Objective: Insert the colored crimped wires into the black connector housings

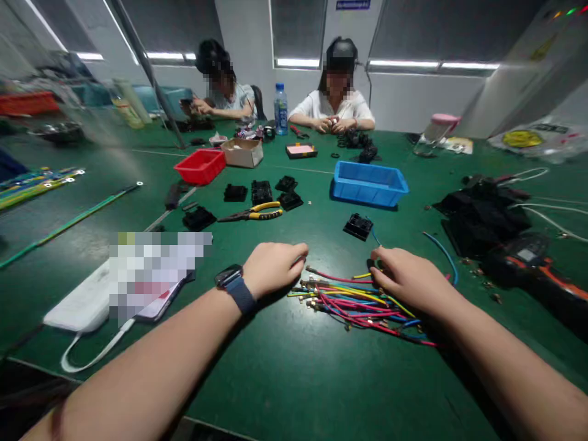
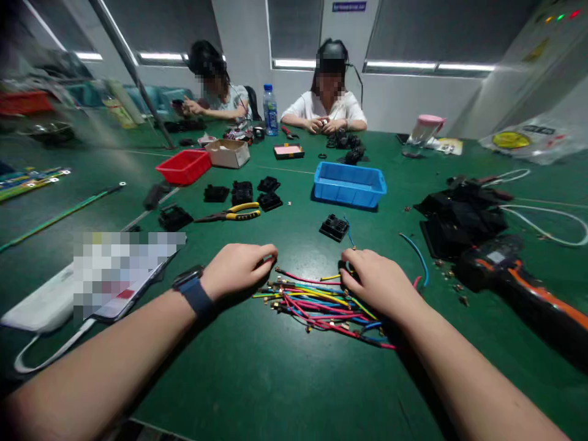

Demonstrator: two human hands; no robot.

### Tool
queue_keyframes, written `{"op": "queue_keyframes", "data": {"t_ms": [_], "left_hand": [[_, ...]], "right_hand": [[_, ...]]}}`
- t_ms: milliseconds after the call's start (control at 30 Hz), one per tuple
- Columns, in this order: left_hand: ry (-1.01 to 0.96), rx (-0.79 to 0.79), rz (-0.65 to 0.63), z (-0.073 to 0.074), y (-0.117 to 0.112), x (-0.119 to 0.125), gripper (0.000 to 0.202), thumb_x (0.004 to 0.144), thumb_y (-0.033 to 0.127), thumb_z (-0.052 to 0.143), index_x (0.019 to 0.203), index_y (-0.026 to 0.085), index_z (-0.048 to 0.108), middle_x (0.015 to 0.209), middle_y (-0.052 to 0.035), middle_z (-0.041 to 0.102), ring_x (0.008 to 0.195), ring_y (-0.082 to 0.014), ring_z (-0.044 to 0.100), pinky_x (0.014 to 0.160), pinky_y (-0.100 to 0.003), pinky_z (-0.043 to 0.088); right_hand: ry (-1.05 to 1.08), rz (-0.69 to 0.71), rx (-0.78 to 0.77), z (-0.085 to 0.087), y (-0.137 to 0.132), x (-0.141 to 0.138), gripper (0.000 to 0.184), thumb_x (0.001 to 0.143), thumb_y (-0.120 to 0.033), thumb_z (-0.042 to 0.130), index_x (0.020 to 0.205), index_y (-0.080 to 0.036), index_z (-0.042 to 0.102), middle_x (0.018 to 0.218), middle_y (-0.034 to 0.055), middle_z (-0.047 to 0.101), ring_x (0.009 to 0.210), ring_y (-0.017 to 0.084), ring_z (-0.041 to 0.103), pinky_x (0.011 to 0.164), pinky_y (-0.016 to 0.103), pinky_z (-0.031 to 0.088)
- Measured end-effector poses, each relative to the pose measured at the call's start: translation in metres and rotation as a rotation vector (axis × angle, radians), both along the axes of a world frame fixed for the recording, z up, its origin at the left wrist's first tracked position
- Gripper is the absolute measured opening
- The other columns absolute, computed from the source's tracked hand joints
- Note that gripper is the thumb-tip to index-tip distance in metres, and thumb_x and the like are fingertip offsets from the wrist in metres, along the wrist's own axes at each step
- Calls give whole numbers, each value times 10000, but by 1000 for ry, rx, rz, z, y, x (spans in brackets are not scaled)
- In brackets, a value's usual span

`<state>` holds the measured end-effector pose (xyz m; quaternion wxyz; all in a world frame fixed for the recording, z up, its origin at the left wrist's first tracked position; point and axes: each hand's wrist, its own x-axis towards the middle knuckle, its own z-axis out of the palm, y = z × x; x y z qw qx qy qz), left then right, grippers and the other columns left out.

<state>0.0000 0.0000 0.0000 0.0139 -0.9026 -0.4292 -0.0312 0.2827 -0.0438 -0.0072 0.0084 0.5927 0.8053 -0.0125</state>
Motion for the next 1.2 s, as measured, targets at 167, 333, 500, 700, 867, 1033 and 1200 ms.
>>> {"op": "queue_keyframes", "data": {"t_ms": [167, 333, 500, 700, 867, 1033, 1200], "left_hand": [[3, -3, 1, -1, -2, 0, 234, 910, 351, 333, 961, 271, 547, 806, -4, 695, 728, -212, 660, 559, -275, 343], [-9, 13, 16, -1, -3, 1, 228, 907, 342, 338, 981, 268, 542, 796, -5, 693, 715, -209, 653, 550, -275, 329], [-9, 18, 22, -1, -3, 0, 230, 907, 340, 335, 973, 269, 544, 784, -4, 688, 701, -208, 646, 539, -274, 312], [-6, 18, 28, -1, -2, 0, 252, 913, 358, 322, 968, 270, 552, 776, -7, 686, 701, -209, 647, 536, -277, 301], [-1, 18, 30, -1, -2, 0, 257, 915, 364, 320, 946, 267, 556, 762, -8, 684, 687, -208, 644, 534, -273, 299], [-1, 25, 33, -2, -2, -1, 253, 915, 366, 318, 963, 270, 548, 769, -10, 687, 688, -214, 646, 536, -277, 307], [-3, 26, 31, -2, -1, -1, 248, 915, 363, 315, 967, 272, 540, 779, -8, 688, 699, -214, 648, 537, -277, 306]], "right_hand": [[7, 7, 4, 1, -1, 1, 216, 898, -369, 359, 956, -224, 510, 901, 54, 625, 852, 220, 581, 678, 307, 408], [13, 16, 12, 0, 0, 1, 216, 894, -369, 368, 960, -224, 514, 890, 53, 625, 845, 217, 577, 673, 303, 405], [18, 14, 19, 1, 0, 0, 208, 890, -364, 379, 949, -224, 520, 857, 45, 615, 810, 208, 571, 648, 294, 393], [19, 13, 25, 2, -1, 0, 204, 887, -361, 385, 950, -224, 522, 855, 43, 616, 816, 209, 572, 649, 293, 390], [19, 13, 21, 2, 0, -1, 202, 888, -362, 384, 939, -223, 520, 855, 44, 616, 815, 209, 570, 649, 294, 390], [14, 13, 26, 2, 0, -2, 202, 887, -358, 387, 947, -220, 522, 844, 44, 613, 804, 207, 568, 645, 294, 388], [13, 17, 28, 2, -1, -1, 205, 888, -361, 384, 950, -220, 521, 841, 42, 609, 794, 203, 564, 640, 292, 388]]}}
